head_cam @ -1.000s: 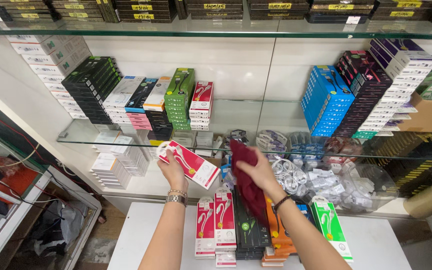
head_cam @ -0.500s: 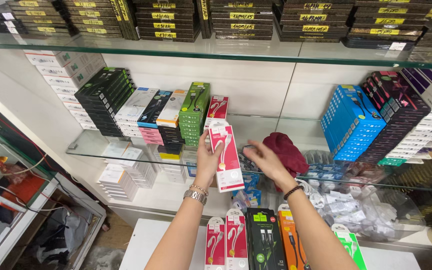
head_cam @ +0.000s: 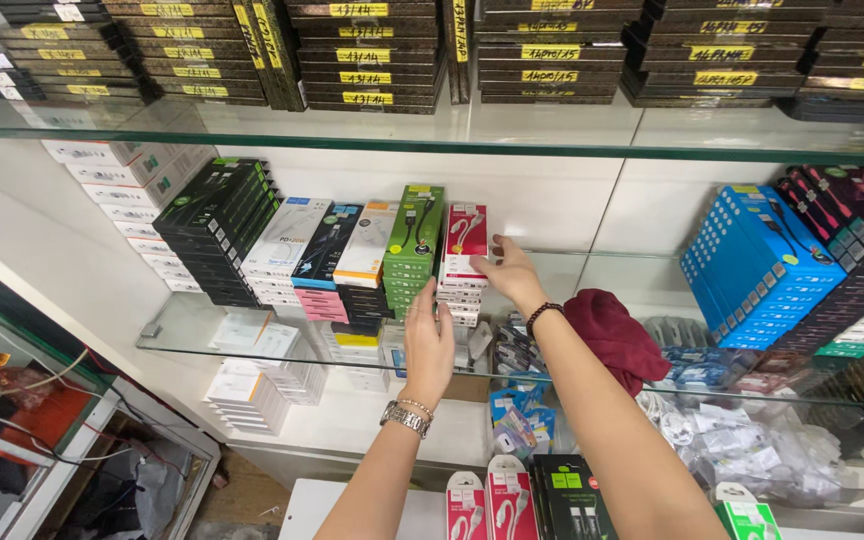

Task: The person wipes a glass shelf with a maroon cloth and then places multiple small product boxes onto the shelf one by one. They handle red, green, black, and orange boxes, arranging them in neat stacks on the glass shelf.

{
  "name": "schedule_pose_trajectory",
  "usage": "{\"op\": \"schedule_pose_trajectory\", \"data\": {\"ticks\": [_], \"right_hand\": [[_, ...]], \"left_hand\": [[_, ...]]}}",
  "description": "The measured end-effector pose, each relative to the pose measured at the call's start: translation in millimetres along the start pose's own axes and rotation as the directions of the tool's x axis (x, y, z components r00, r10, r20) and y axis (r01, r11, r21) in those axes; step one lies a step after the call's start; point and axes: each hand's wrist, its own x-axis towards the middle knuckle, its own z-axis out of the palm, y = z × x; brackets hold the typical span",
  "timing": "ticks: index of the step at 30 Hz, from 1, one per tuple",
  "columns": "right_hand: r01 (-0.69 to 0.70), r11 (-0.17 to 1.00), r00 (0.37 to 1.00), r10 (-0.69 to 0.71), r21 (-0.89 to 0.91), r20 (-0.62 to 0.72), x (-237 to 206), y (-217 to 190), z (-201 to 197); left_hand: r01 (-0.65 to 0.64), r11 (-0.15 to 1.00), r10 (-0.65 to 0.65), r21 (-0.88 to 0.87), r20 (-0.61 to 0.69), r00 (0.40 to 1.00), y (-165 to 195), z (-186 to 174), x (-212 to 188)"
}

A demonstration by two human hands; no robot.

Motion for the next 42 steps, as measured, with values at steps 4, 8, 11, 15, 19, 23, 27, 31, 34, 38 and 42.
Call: {"op": "schedule_pose_trajectory", "data": {"ticks": [4, 8, 11, 15, 19, 23, 27, 31, 34, 38, 42], "right_hand": [[-0.069, 0.989, 0.997, 0.065, 0.128, 0.037, -12, 13, 24], [-0.163, 0.971, 0.987, 0.159, 0.177, 0.037, -22, 11, 40], [-0.132, 0.969, 0.991, 0.128, 0.211, 0.029, -25, 9, 40], [0.112, 0.987, 0.973, -0.133, -0.119, -0.187, -41, 18, -1], [-0.23, 0.536, 0.969, 0.046, -0.812, -0.244, -89, 41, -78], [-0.215, 0.569, 0.962, 0.263, -0.794, -0.071, -129, 69, -107], [-0.042, 0.684, 0.995, -0.036, -0.728, -0.092, -169, 96, -115], [0.007, 0.976, 0.988, -0.041, -0.216, -0.15, -198, 104, -122], [-0.066, 0.914, 0.987, 0.119, 0.4, -0.109, -231, 100, -112], [-0.098, 0.815, 0.988, 0.15, 0.571, -0.046, -287, 80, -83], [0.255, 0.962, 0.965, -0.26, 0.096, 0.041, -349, 51, -45]], "left_hand": [[0.017, 1.0, -0.017, 0.003, 0.012, 1.0, -6, 2, 0], [0.082, 0.996, -0.083, 0.017, 0.042, 0.996, -11, 7, 1], [0.051, 0.999, -0.051, 0.007, 0.021, 0.998, -10, 8, 0], [-0.008, 0.992, 0.005, -0.122, -0.025, 1.0, -8, 0, -13], [0.272, 0.958, -0.269, -0.089, 0.041, 0.962, -14, -2, -49], [0.411, 0.903, -0.43, 0.126, 0.267, 0.863, -34, 16, -105], [0.384, 0.797, -0.604, 0.466, 0.593, 0.533, -56, 27, -164], [0.517, 0.728, -0.683, 0.451, 0.539, 0.493, -58, 32, -223], [0.496, 0.854, -0.513, 0.154, 0.402, 0.758, -53, 33, -247], [0.591, 0.701, -0.548, -0.399, 0.228, 0.805, -40, 32, -247], [0.63, 0.235, -0.592, -0.74, 0.405, 0.696, -7, 15, -219]]}}
